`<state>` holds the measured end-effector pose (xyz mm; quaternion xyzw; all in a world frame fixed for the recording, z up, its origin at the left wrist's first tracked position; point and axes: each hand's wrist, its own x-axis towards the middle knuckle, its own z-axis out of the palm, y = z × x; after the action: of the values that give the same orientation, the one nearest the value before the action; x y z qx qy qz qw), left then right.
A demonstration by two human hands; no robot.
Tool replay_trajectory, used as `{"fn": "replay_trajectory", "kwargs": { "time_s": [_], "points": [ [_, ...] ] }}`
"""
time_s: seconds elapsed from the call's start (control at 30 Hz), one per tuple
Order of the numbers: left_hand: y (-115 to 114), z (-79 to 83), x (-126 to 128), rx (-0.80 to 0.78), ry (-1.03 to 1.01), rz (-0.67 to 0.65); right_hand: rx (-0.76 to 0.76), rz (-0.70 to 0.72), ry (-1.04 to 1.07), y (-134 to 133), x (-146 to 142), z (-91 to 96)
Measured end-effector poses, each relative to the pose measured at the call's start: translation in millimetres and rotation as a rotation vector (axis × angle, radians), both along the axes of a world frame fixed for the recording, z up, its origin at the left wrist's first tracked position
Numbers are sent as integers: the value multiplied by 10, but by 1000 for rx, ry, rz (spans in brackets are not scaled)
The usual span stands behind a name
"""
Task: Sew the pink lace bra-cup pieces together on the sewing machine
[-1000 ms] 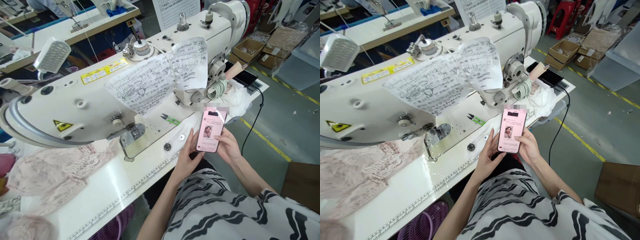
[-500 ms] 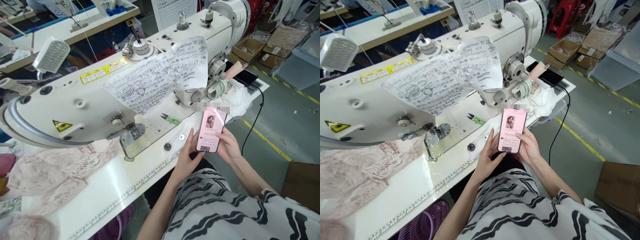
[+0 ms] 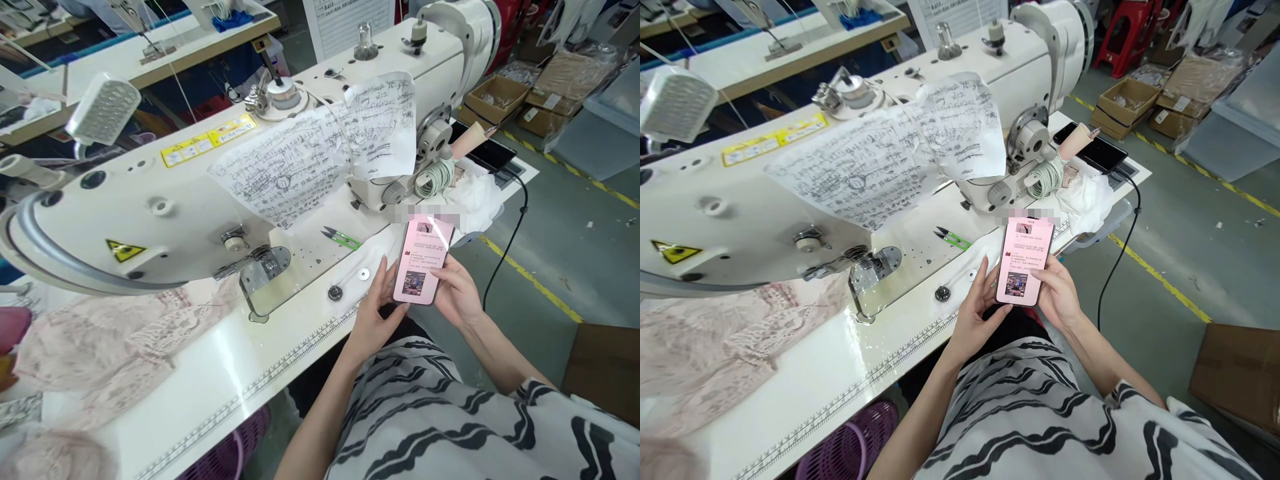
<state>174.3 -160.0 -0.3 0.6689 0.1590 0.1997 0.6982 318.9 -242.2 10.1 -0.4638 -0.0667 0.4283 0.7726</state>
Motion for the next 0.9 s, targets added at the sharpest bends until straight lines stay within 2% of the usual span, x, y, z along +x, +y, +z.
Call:
{"fn": "replay_trajectory", "kwargs": {
  "time_s": [0.17,0.4,0.9],
  "points": [
    [-9,-6,4,-3,1,15,-9,32,-63,-10,6,-16],
    [-3,-12,-3,6,8,4,-1,-26,32,-1,-5,2],
    [2,-31,-1,16,-7,0,26,-27,65,-4,-5,-9]
  ]
}}
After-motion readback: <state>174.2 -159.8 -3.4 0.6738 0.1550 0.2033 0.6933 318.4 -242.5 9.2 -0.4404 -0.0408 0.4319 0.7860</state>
